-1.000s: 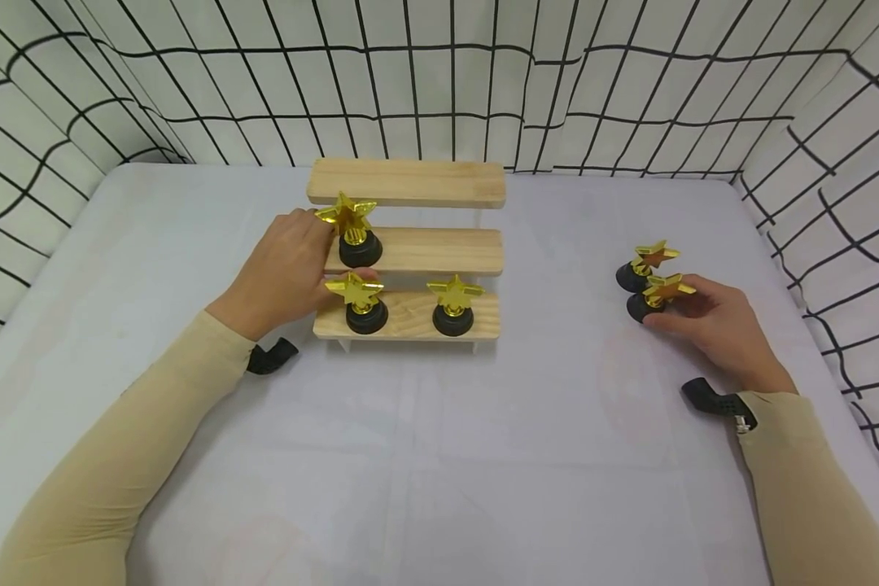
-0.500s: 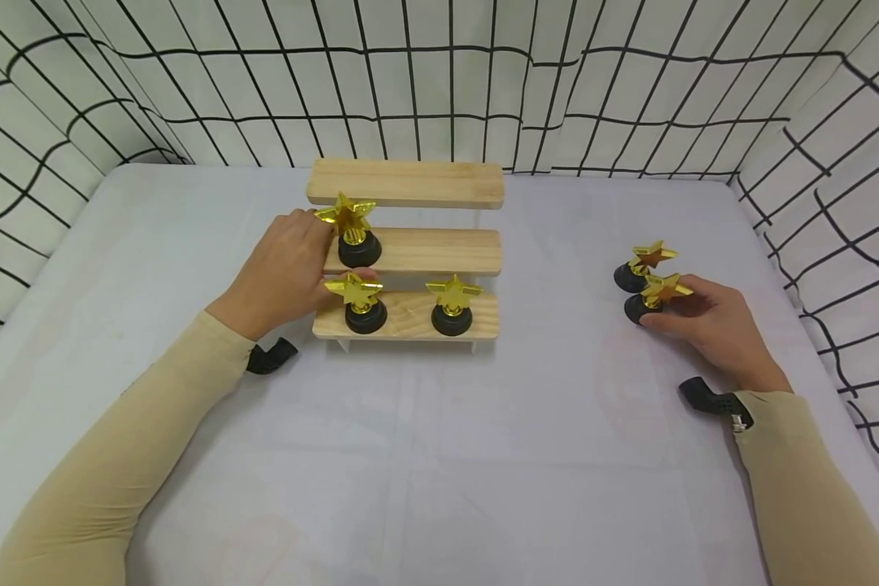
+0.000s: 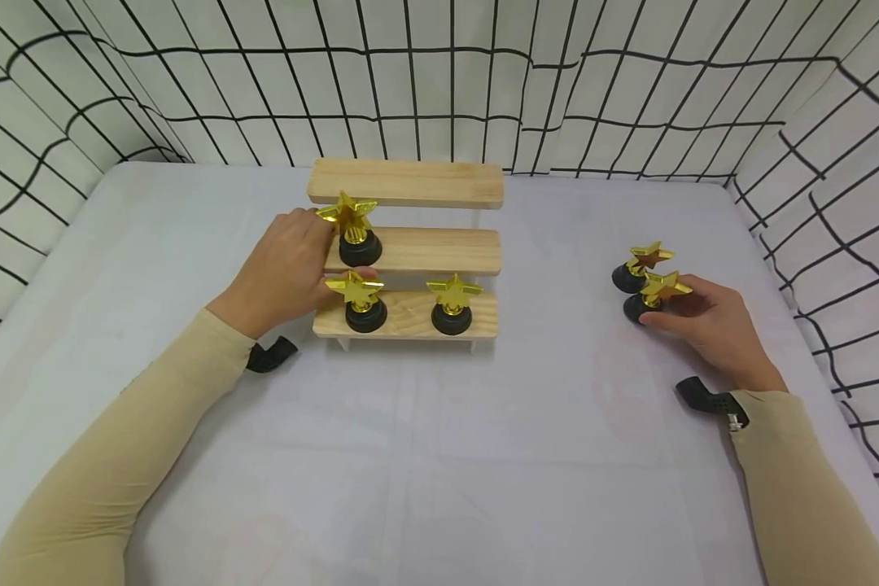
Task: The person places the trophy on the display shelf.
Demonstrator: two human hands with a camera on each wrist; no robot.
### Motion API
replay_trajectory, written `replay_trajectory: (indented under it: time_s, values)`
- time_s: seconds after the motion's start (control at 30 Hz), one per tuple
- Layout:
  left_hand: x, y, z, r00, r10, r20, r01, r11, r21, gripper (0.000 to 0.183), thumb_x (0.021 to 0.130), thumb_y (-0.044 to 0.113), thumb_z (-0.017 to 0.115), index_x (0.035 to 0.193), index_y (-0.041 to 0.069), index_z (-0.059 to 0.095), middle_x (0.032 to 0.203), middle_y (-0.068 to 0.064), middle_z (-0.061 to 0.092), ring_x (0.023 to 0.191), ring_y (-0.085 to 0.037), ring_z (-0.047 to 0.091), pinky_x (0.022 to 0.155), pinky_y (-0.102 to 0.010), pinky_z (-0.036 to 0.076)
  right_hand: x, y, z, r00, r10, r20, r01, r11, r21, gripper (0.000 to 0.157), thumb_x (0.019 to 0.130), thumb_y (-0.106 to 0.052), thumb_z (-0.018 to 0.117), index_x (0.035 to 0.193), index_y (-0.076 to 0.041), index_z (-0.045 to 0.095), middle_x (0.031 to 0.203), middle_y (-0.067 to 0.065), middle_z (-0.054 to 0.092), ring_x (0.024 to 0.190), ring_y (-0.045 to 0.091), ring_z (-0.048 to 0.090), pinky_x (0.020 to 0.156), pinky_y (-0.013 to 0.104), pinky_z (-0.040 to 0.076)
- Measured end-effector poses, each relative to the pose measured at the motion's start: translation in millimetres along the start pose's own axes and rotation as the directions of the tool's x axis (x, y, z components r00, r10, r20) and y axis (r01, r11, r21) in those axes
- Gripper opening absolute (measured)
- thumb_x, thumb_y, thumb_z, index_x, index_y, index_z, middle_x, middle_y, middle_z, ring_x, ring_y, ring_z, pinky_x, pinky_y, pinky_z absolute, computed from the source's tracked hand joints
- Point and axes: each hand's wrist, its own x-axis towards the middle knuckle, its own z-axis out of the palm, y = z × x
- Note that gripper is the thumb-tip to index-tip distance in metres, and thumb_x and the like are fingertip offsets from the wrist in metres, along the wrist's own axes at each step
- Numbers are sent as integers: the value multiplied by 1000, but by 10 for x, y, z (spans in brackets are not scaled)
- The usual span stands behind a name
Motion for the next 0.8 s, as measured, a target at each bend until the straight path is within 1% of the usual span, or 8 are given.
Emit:
replay_trajectory:
  time_s: [0.17, 0.3, 0.37, 0.43, 0.5, 0.57, 0.7, 0.8]
  values:
    - [-11, -12, -1, 1000, -3, 10, 3, 1000, -5, 101, 83, 90, 16, 101, -1, 56, 83, -12, 54, 80, -32, 51, 75, -43, 43, 3, -7, 4, 1000, 11, -5, -11, 1000, -11, 47, 88, -27, 84, 126, -11, 62, 102, -29, 60, 89, -6, 57, 75, 4, 45]
    - [-8, -14, 2, 1000, 10, -10, -10, 1000, -12, 100, 85, 89, 18, 100, -2, 57, 82, -13, 56, 79, -32, 52, 74, -44, 44, -9, 0, -6, 1000, 27, -16, -27, 1000, -3, 45, 88, -27, 84, 125, -13, 63, 102, -31, 60, 91, -8, 57, 76, 4, 44]
    - [-1, -13, -8, 1000, 15, -8, -15, 1000, -9, 95, 87, 87, 28, 101, -2, 57, 83, -12, 55, 79, -31, 51, 74, -44, 44, -17, -2, -8, 1000, 21, -21, -20, 1000, 22, 44, 88, -24, 84, 125, -12, 63, 103, -30, 61, 92, -8, 58, 77, 3, 44]
    - [5, -10, -16, 1000, 15, -1, -15, 1000, -1, 86, 89, 83, 45, 102, -1, 56, 83, -12, 55, 79, -31, 51, 74, -43, 43, -20, -9, -8, 1000, 11, -24, -10, 998, 54, 44, 88, -20, 84, 126, -11, 64, 106, -28, 62, 94, -8, 59, 78, 2, 45]
    - [11, -8, -15, 1000, 9, 6, -9, 1000, 0, 77, 89, 75, 60, 102, 0, 57, 83, -11, 55, 79, -31, 51, 74, -43, 43, -21, -22, -10, 1000, 2, -23, -1, 997, 76, 46, 88, -17, 84, 128, -10, 64, 108, -27, 62, 96, -9, 60, 80, 2, 45]
    - [13, -12, -10, 1000, 8, 3, -8, 1000, -5, 71, 88, 67, 70, 103, -2, 57, 85, -13, 57, 80, -32, 52, 75, -44, 45, -20, -39, -13, 1000, -2, -22, 4, 996, 85, 47, 87, -17, 84, 129, -10, 63, 110, -27, 62, 97, -9, 60, 80, 1, 45]
    - [11, -18, 3, 1000, 16, -19, -16, 1000, -16, 69, 86, 61, 75, 101, -4, 58, 86, -16, 61, 80, -34, 55, 75, -45, 46, -21, -78, -14, 1000, 5, -24, -3, 996, 89, 48, 87, -17, 85, 129, -10, 64, 110, -26, 62, 97, -9, 60, 80, 2, 45]
    - [-2, -17, -3, 1000, 10, -12, -10, 1000, -13, 70, 86, 62, 75, 102, -4, 58, 86, -16, 61, 80, -34, 55, 75, -45, 46, -27, -111, -7, 1000, 5, -27, -3, 996, 84, 46, 86, -18, 85, 127, -9, 64, 108, -24, 62, 95, -6, 59, 79, 3, 45]
